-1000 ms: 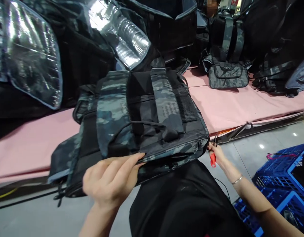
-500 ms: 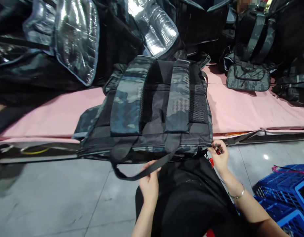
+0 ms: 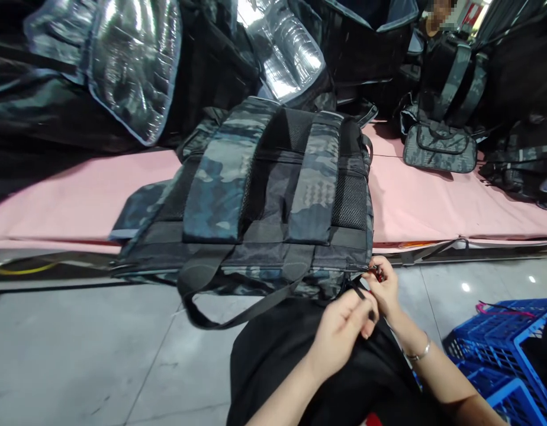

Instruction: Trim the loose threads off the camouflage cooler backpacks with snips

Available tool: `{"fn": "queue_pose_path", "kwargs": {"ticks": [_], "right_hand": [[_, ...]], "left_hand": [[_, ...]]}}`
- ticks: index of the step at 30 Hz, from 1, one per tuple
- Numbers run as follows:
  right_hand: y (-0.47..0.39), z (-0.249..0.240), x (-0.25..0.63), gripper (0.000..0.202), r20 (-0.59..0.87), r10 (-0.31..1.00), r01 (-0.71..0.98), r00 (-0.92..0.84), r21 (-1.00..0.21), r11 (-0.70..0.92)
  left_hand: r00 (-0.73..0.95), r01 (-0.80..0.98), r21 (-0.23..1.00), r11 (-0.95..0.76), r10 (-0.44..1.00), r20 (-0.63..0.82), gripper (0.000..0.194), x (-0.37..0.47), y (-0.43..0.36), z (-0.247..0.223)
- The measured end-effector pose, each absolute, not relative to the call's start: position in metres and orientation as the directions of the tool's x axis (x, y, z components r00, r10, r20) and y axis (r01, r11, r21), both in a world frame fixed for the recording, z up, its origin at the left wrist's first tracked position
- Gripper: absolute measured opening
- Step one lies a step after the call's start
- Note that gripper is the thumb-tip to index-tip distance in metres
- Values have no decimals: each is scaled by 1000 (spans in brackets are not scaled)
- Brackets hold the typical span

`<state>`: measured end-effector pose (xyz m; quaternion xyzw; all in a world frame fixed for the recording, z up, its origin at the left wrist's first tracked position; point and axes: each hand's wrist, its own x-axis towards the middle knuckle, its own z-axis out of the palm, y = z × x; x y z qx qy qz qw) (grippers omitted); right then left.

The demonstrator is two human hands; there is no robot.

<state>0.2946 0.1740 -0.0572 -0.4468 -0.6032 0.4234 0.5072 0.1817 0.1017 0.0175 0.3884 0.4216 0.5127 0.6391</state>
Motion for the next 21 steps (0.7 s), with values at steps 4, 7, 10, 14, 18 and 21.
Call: {"fn": "queue_pose_path", "kwargs": {"ticks": [4, 7, 10, 14, 18, 21], "right_hand": [[181, -54, 297, 6, 288, 951, 157, -110, -940, 303], [192, -48, 303, 8, 255, 967, 209, 20, -947, 245], [204, -46, 310, 14, 221, 966, 183, 132, -963, 195], [214, -48, 315, 17, 202, 970, 184, 133, -967, 176], [220, -50, 317, 19, 234, 953, 223, 194, -956, 189], [228, -49, 318, 22, 265, 931, 236, 251, -950, 206]], "left_hand": [[91, -475, 870, 130, 991, -98, 44, 169, 114, 38], [133, -482, 809, 338, 940, -314, 46, 167, 111, 2], [-87, -684, 636, 357, 826, -557, 36, 161, 109, -41], [-195, -799, 566, 203, 802, -564, 37, 146, 110, -60], [-239, -731, 657, 184, 833, -498, 33, 148, 92, -42], [-378, -140, 984, 107, 913, -153, 31, 145, 62, -20]]}}
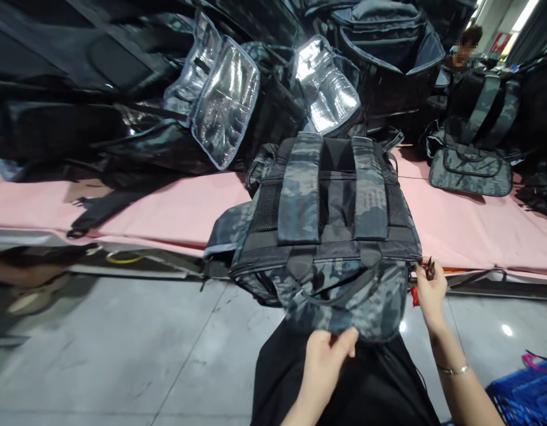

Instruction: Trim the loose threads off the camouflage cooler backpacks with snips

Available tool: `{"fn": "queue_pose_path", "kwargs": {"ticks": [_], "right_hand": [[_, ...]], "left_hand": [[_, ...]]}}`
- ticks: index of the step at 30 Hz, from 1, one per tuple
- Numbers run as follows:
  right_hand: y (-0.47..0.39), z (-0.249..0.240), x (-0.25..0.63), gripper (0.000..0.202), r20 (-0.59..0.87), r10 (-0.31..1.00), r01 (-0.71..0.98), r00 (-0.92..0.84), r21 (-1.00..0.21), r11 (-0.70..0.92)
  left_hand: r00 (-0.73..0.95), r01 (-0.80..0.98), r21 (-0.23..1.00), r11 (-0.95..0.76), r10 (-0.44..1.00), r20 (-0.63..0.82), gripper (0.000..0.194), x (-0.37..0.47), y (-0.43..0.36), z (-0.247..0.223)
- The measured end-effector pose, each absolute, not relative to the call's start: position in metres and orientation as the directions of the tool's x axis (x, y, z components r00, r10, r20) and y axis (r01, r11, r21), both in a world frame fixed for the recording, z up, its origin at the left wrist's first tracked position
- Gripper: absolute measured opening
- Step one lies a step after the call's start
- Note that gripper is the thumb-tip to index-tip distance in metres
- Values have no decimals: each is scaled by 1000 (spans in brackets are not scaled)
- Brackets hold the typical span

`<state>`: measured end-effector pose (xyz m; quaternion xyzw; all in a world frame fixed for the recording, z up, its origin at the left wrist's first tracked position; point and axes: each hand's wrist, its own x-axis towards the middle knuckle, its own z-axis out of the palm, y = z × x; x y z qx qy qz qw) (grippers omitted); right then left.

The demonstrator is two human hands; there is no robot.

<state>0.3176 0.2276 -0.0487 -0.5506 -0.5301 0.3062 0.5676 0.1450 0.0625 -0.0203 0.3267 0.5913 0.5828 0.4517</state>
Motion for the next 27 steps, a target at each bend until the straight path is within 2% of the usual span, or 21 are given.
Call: {"fn": "queue_pose_path", "kwargs": {"ticks": [1, 2, 4, 5, 6, 7, 8, 9, 12, 15, 17, 21, 24, 27], "right_hand": [[229, -48, 318, 23, 262, 931, 237, 256, -950, 203], [230, -47, 319, 23, 251, 934, 234, 256, -953, 192], [228, -45, 320, 23, 225, 938, 222, 263, -960, 168], [226, -43, 320, 23, 220, 936, 215, 274, -963, 163], [222, -40, 321, 24, 229, 930, 203, 287, -964, 174], [219, -37, 320, 25, 257, 920, 190, 297, -960, 207], [215, -33, 320, 26, 302, 908, 179, 292, -949, 258], [211, -28, 318, 28, 350, 898, 166, 265, -934, 315], [207, -13, 306, 35, 447, 891, 169, 75, -887, 430], [213, 2, 291, 26, 473, 881, 290, 29, -847, 445], [219, 10, 283, 22, 466, 883, 345, 63, -840, 419], [227, 26, 279, 34, 333, 943, 326, -2, -891, 315], [231, 32, 284, 36, 271, 962, 264, -38, -926, 271], [235, 29, 294, 37, 248, 963, 112, -102, -959, 259]], "left_hand": [[-369, 98, 994, 40, 929, -1, 25, 139, 56, -11], [-351, 224, 974, -14, 932, 94, 16, 131, 53, 0], [-383, 350, 931, -106, 891, 245, 23, 107, 60, 23], [-412, 525, 835, -168, 808, 421, 29, 92, 69, 36], [-425, 669, 727, -152, 724, 543, 36, 77, 81, 47], [-448, 745, 660, -100, 659, 604, 40, 62, 94, 58], [-439, 775, 628, -75, 651, 619, 40, 47, 107, 66], [-402, 767, 635, -91, 703, 587, 38, 35, 118, 72], [-421, 585, 805, -95, 813, 402, 36, 13, 138, 77], [-543, 363, 931, -39, 803, 246, 37, 7, 139, 73], [-593, 199, 980, -16, 794, 133, 45, 5, 137, 72], [-595, -99, 994, 40, 798, -92, 73, 7, 138, 78], [-621, -139, 989, 58, 772, -133, 71, 14, 140, 84], [-709, -127, 990, -68, 704, -43, 52, 15, 133, 82]]}}
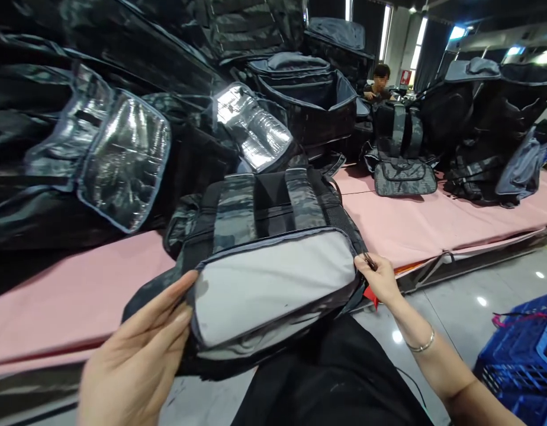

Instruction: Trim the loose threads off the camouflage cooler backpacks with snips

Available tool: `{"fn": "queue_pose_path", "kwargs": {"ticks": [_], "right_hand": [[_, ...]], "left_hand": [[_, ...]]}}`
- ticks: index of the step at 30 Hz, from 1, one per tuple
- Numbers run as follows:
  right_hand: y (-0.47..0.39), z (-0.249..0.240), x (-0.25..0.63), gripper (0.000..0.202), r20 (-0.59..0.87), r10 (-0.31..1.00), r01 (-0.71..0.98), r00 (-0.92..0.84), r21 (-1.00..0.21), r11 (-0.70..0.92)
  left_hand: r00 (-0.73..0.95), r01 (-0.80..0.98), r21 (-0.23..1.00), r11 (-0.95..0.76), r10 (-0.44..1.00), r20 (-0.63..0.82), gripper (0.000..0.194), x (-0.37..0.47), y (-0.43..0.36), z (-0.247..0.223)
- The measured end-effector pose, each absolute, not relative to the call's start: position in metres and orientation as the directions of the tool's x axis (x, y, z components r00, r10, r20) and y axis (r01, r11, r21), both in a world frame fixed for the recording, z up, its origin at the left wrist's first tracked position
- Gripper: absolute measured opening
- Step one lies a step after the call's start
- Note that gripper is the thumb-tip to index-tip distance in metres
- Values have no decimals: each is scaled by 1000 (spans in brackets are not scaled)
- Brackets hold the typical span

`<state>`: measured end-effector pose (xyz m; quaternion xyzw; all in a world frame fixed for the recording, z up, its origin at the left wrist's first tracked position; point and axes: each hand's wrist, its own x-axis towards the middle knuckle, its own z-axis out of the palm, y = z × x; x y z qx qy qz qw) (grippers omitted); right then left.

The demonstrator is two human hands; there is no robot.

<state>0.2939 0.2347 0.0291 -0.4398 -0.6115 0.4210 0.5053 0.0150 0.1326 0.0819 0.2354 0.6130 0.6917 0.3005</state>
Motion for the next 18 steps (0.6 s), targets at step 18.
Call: {"fn": "queue_pose_path", "kwargs": {"ticks": [18], "right_hand": [[180, 36, 292, 23, 469, 779, 299, -415, -738, 604]], "left_hand": [[-389, -791, 610, -56, 815, -429, 40, 129, 68, 15]]}}
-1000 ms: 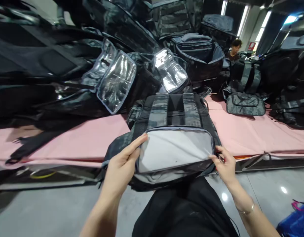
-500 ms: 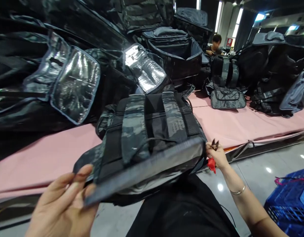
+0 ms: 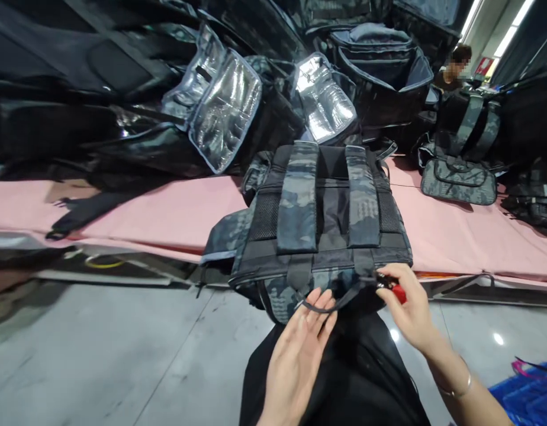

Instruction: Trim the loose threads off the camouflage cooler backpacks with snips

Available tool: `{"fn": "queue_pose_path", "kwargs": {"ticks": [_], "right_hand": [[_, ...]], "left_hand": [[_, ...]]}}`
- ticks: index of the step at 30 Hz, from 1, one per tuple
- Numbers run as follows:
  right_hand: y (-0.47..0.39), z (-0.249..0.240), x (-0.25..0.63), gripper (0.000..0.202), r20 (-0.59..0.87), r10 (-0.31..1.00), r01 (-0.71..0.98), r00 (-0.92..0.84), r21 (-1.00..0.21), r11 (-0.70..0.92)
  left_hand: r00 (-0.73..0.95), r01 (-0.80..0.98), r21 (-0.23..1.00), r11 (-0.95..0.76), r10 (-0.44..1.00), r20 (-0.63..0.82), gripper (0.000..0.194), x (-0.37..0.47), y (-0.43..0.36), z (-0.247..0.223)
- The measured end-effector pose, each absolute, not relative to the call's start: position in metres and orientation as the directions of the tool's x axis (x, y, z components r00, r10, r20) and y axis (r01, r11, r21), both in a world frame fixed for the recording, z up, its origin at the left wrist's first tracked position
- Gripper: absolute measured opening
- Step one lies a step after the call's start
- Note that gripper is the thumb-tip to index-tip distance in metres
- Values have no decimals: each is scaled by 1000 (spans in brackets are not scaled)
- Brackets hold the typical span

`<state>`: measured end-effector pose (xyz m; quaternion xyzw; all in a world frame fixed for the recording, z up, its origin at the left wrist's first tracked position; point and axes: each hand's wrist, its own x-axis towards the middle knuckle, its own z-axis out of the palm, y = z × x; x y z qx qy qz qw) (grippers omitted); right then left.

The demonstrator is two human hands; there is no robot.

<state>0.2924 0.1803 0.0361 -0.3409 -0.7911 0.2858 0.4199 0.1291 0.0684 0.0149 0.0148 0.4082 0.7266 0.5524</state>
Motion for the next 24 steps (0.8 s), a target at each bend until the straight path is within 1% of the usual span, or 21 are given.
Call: {"fn": "queue_pose_path", "kwargs": {"ticks": [2, 3, 5, 8, 10, 12, 14, 16, 18, 20, 22, 24], "right_hand": [[175, 44, 279, 23, 500, 685, 227, -530, -695, 682], [173, 48, 273, 23, 499, 648, 196, -575, -685, 702], [172, 55, 263, 23, 479, 605, 161, -636, -684, 711], [170, 61, 248, 25, 419, 613, 181, -670, -708, 682], [168, 61, 237, 29, 355, 648, 235, -674, -729, 643], [166, 58, 225, 23, 289, 664, 284, -690, -735, 615], [167, 53, 214, 15, 265, 654, 293, -708, -733, 614], [173, 48, 208, 18, 325, 670, 277, -668, -726, 629], [181, 46, 208, 17, 435, 729, 294, -528, -712, 637], [190, 48, 216, 16, 498, 765, 347, -409, -690, 635], [194, 52, 227, 13, 475, 764, 393, -436, -663, 637], [192, 58, 237, 6, 414, 730, 394, -543, -642, 657]], "left_hand": [[-403, -788, 610, -82, 817, -411, 36, 130, 74, 20], [-436, -764, 639, -94, 805, -402, 32, 129, 76, 20], [-538, -657, 746, -111, 762, -361, 28, 129, 78, 17], [-655, -439, 895, -87, 713, -252, 30, 131, 76, 8], [-674, -345, 937, -56, 710, -206, 32, 132, 73, 2], [-686, -293, 955, -40, 705, -181, 33, 134, 71, -1], [-687, -277, 960, -29, 704, -177, 34, 134, 69, -1], [-671, -304, 953, -17, 714, -201, 36, 134, 67, 0], [-644, -358, 934, -7, 726, -241, 38, 134, 66, 2], [-648, -413, 910, -40, 715, -263, 39, 135, 66, 3], [-679, -448, 887, -108, 687, -259, 40, 138, 67, 4], [-713, -447, 882, -148, 654, -252, 41, 141, 70, 4]]}}
